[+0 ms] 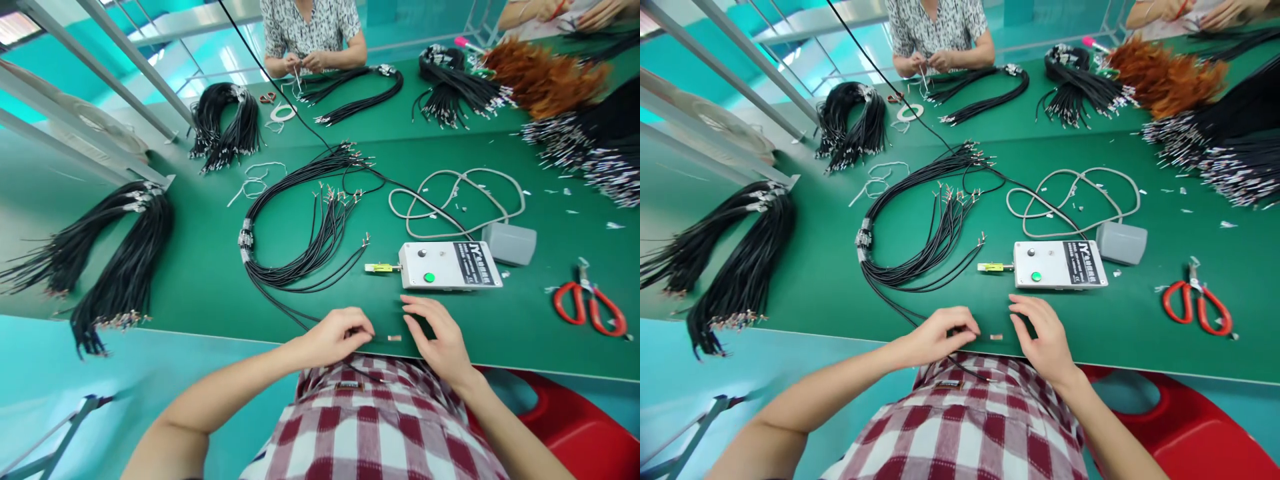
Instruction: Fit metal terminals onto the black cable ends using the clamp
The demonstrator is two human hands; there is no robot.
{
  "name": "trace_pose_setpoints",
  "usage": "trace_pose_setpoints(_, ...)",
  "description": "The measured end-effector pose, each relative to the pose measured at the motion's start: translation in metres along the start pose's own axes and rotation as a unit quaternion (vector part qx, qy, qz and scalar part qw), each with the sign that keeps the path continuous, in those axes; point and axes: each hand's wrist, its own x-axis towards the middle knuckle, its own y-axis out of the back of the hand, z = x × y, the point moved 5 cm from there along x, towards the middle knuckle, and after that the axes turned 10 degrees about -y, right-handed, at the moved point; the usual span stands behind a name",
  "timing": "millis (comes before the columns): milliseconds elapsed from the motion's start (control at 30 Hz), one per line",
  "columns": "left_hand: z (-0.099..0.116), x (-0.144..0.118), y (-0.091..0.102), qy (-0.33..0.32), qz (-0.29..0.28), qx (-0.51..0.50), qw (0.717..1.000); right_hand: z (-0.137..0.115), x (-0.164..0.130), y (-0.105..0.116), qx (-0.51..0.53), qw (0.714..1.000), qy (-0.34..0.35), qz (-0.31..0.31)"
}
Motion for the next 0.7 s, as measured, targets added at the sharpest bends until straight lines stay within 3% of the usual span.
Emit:
trace_pose_setpoints(67,-0.003,0.006,0.011,0.044,0.085,-0.043,0.994,-0.005,0.003,-0.003,0.063,0.996,-0.059,-0.020)
trace_pose_setpoints(167,-0.002,0.011,0.013,0.066,0.132,-0.063,0.987,-0.018,0.008,-0.010,0.134,0.985,-0.104,-0.039)
trace_pose_setpoints(333,0.007,0.018,0.010,0.031,0.127,-0.033,0.991,-0.030,0.017,-0.009,0.160,0.981,-0.112,0.005)
trace_pose_setpoints(467,0.019,0.028,0.009,0.005,0.109,-0.028,0.994,-0.030,0.020,-0.007,0.206,0.971,-0.123,-0.020)
trace_pose_setpoints(600,0.021,0.033,0.010,0.043,0.148,-0.054,0.987,-0.018,0.022,-0.010,0.312,0.921,-0.223,-0.068)
trace_pose_setpoints(700,0.022,0.033,0.013,0.037,0.186,-0.019,0.982,-0.014,0.023,-0.013,0.377,0.883,-0.268,-0.079)
